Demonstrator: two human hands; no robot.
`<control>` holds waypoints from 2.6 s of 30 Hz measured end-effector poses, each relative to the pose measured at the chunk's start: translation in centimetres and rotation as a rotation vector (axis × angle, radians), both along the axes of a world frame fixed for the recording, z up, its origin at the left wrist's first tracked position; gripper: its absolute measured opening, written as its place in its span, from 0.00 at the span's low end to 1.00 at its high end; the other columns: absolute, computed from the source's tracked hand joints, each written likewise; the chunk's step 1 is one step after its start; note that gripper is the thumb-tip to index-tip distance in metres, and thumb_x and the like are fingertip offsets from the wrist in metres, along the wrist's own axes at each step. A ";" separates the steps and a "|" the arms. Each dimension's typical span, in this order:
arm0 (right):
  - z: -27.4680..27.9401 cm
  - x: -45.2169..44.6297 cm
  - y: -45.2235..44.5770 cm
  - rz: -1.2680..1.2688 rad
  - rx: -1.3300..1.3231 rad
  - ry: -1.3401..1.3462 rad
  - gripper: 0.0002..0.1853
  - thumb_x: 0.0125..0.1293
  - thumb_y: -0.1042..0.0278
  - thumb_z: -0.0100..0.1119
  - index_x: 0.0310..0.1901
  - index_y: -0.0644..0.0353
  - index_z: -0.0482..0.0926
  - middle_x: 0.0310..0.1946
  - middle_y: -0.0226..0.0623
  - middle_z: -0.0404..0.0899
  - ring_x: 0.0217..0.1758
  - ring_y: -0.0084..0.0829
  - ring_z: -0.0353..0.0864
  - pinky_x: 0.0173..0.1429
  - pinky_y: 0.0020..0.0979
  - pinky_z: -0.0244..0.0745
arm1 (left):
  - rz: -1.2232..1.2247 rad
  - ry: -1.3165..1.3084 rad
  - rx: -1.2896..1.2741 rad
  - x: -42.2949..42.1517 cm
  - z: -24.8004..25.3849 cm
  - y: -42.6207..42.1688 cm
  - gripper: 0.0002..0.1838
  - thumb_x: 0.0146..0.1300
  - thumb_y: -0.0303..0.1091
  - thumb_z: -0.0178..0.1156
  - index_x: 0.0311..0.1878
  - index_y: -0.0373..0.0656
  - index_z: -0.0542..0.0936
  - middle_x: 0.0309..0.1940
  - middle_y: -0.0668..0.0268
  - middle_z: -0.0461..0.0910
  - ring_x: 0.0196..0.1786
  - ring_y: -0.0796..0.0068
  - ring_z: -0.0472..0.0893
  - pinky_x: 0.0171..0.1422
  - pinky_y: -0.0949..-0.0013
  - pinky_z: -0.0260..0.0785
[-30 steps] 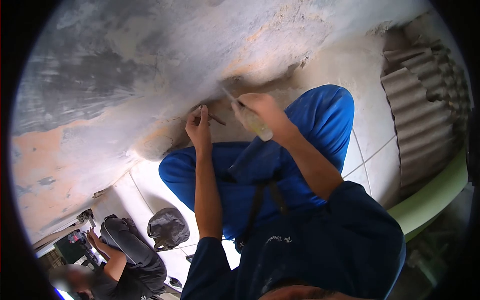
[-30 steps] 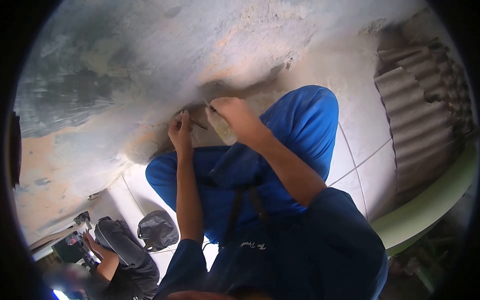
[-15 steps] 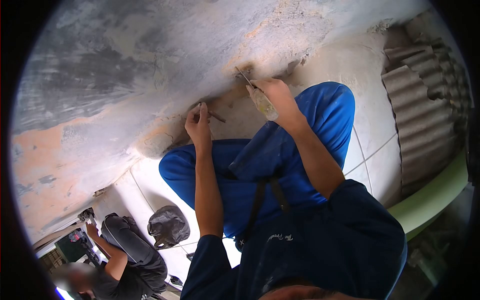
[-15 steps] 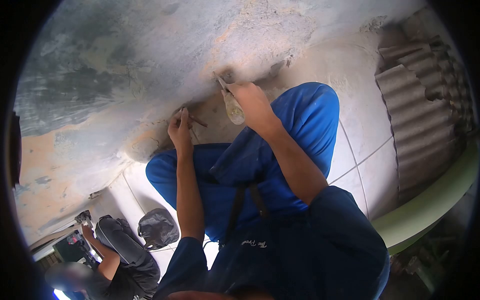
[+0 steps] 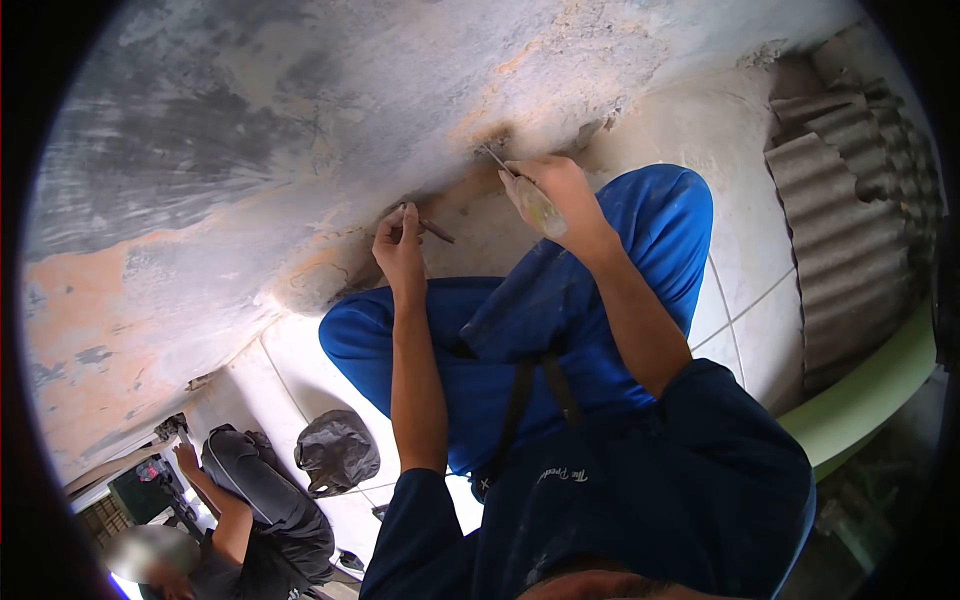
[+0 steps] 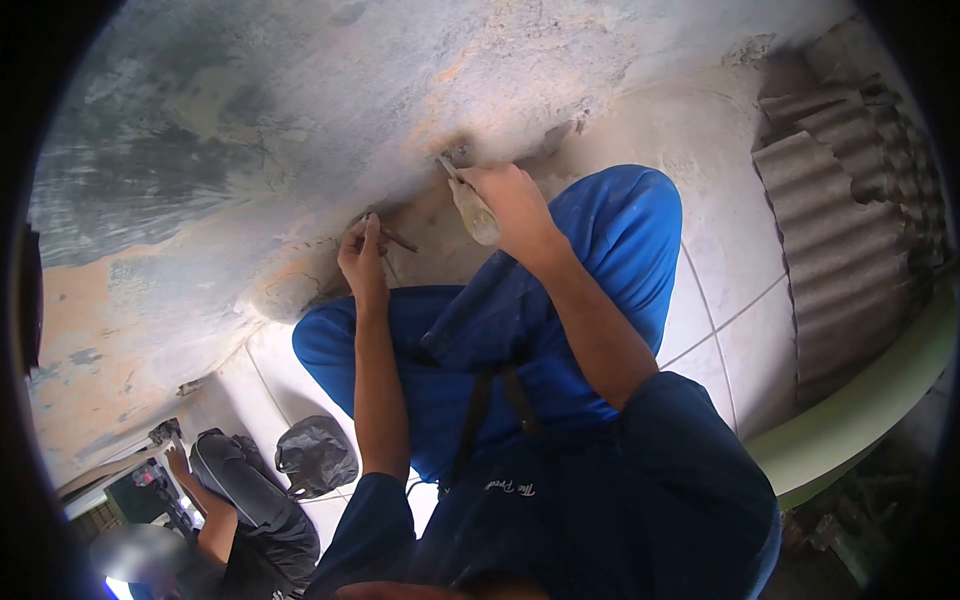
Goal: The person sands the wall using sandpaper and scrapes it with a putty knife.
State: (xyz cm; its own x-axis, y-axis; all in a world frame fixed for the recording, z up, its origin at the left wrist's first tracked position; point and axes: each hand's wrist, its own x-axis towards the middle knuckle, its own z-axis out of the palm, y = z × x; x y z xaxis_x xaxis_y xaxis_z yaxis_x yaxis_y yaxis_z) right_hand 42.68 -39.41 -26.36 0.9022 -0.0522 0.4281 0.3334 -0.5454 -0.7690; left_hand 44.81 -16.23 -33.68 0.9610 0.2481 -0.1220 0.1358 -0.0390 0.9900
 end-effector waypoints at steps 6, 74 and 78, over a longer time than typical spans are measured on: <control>0.5 0.0 0.0 -0.015 -0.024 0.069 0.05 0.62 0.74 0.62 0.30 0.66 0.79 0.23 0.49 0.75 0.27 0.51 0.76 0.31 0.41 0.69 | 0.008 0.017 -0.012 0.0 0.4 -0.2 0.12 0.66 0.38 0.65 0.40 0.37 0.83 0.29 0.70 0.81 0.32 0.84 0.75 0.36 0.78 0.64; 13.3 -4.3 -3.7 -0.076 0.329 0.034 0.09 0.67 0.74 0.62 0.46 0.68 0.82 0.30 0.38 0.83 0.32 0.23 0.83 0.38 0.23 0.77 | 0.004 0.027 -0.049 -0.2 1.7 -0.3 0.13 0.66 0.35 0.66 0.43 0.33 0.82 0.29 0.72 0.80 0.33 0.85 0.74 0.40 0.77 0.68; 14.5 -4.6 -2.8 -0.162 0.300 -0.080 0.09 0.69 0.73 0.58 0.43 0.70 0.83 0.27 0.39 0.84 0.30 0.24 0.83 0.35 0.23 0.76 | -0.004 -0.003 -0.076 0.0 1.5 -0.3 0.13 0.66 0.35 0.66 0.43 0.32 0.82 0.30 0.71 0.80 0.34 0.86 0.75 0.41 0.77 0.68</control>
State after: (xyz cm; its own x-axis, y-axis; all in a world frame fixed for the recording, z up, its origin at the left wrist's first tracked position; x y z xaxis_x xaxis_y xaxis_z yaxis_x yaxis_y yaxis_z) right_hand 38.05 -42.20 -11.86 0.8359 -0.3266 0.4412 0.3270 -0.3495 -0.8781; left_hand 44.79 -16.55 -32.21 0.9623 0.2346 -0.1378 0.1332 0.0356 0.9905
